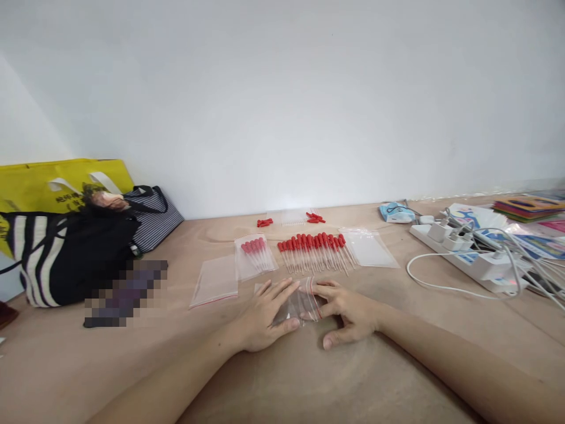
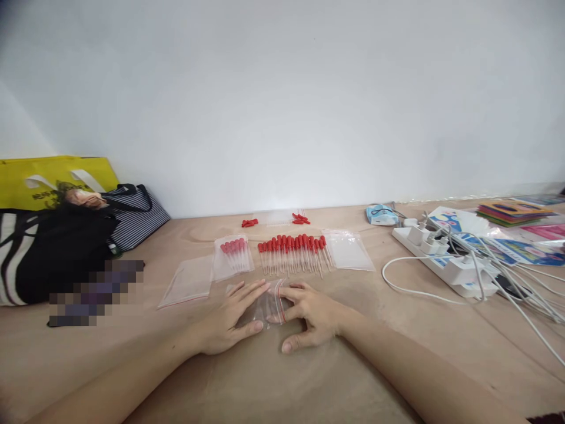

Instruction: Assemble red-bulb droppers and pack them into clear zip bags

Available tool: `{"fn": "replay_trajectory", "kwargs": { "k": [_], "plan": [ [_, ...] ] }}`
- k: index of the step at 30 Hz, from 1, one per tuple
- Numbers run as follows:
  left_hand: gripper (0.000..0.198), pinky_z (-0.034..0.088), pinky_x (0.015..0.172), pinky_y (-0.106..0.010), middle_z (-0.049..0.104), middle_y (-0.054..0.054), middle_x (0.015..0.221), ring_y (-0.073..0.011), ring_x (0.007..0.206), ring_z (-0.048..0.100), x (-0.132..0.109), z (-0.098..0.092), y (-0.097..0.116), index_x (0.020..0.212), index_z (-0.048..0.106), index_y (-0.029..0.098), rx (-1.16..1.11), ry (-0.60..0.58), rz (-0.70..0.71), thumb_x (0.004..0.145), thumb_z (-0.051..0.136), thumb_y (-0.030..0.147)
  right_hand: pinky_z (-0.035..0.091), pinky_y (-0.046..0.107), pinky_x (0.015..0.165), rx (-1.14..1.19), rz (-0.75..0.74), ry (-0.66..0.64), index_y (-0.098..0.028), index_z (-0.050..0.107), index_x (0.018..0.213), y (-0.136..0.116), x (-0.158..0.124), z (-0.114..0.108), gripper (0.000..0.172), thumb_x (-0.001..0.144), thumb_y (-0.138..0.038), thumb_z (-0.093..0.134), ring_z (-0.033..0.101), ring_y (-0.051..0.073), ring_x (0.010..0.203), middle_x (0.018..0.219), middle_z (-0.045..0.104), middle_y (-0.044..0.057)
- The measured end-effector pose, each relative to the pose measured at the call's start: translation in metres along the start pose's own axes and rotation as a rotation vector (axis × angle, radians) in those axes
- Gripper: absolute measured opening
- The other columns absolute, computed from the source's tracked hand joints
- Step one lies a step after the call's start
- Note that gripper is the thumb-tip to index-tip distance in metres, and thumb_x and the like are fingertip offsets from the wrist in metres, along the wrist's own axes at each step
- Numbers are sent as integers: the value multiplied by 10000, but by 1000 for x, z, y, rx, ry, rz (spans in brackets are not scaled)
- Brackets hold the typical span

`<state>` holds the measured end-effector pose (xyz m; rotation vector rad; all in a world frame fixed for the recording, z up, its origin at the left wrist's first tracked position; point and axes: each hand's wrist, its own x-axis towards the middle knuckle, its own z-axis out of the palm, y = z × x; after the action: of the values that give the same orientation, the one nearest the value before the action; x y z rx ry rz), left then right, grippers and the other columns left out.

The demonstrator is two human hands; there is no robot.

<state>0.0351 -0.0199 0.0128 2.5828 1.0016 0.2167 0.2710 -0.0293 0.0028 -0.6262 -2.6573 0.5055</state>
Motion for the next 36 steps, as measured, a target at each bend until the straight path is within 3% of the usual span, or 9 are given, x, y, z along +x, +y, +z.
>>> {"fn": "replay_trajectory", "kwargs": {
  "k": [8,12,14,16,18,20,25,29,36],
  "plan": [
    [526,238,1031,-400,291,-48,1383,-213,1266,252,-5,-4,-12,1334,263,220,-104,26,-3,854,404,380,284,374,968,243,61,69,-253,638,996,5,-4,-2,343,699,-421,603,339,212,1200,1332,337,69],
    [505,249,1025,-406,335,-49,1362,-215,1257,273,-4,-3,-11,1312,312,213,-86,37,-5,848,415,384,361,341,896,381,112,90,-203,667,925,14,-6,-8,310,700,-407,604,491,193,1045,1147,530,84],
    [494,254,1024,-402,340,-46,1359,-210,1254,280,-3,-3,-10,1309,318,212,-72,42,-8,851,411,374,424,297,780,411,252,196,-167,677,842,32,-9,-16,281,733,-399,561,571,167,857,926,630,71],
    [491,259,1024,-399,342,-49,1358,-205,1254,281,-3,-3,-9,1308,319,202,-54,41,-16,851,412,355,440,255,646,317,515,415,-146,663,734,57,-11,-29,278,745,-387,526,580,150,695,743,646,49],
    [494,260,1023,-402,346,-59,1355,-205,1254,281,-2,-3,-8,1308,318,188,-35,35,-27,848,415,340,426,228,614,85,846,588,-148,647,730,85,-12,-42,232,742,-332,506,581,145,679,738,651,40],
    [497,259,1023,-406,349,-63,1353,-204,1255,277,-1,-4,-6,1310,310,183,-24,36,-34,847,414,333,415,217,646,-96,1088,623,-152,642,764,109,-11,-54,193,718,-286,511,588,153,744,799,657,53],
    [455,247,1029,-415,348,-59,1354,-203,1267,249,2,-5,-4,1278,345,187,-14,26,2,844,414,306,406,241,607,-164,1268,549,-115,637,769,140,3,-62,233,621,-287,584,590,211,770,787,650,114],
    [433,232,1034,-432,359,-70,1347,-209,1266,250,3,-3,-7,1255,363,181,-7,44,32,842,418,298,390,236,508,-150,1368,452,-112,626,638,146,16,-62,143,562,-231,608,592,214,642,618,621,105],
    [426,239,1029,-444,368,-74,1341,-221,1257,271,1,-4,-5,1247,368,184,-17,60,25,845,415,318,377,224,449,-58,1477,409,-112,616,650,151,27,-68,142,516,-155,630,579,203,592,529,568,66]
  ]
}}
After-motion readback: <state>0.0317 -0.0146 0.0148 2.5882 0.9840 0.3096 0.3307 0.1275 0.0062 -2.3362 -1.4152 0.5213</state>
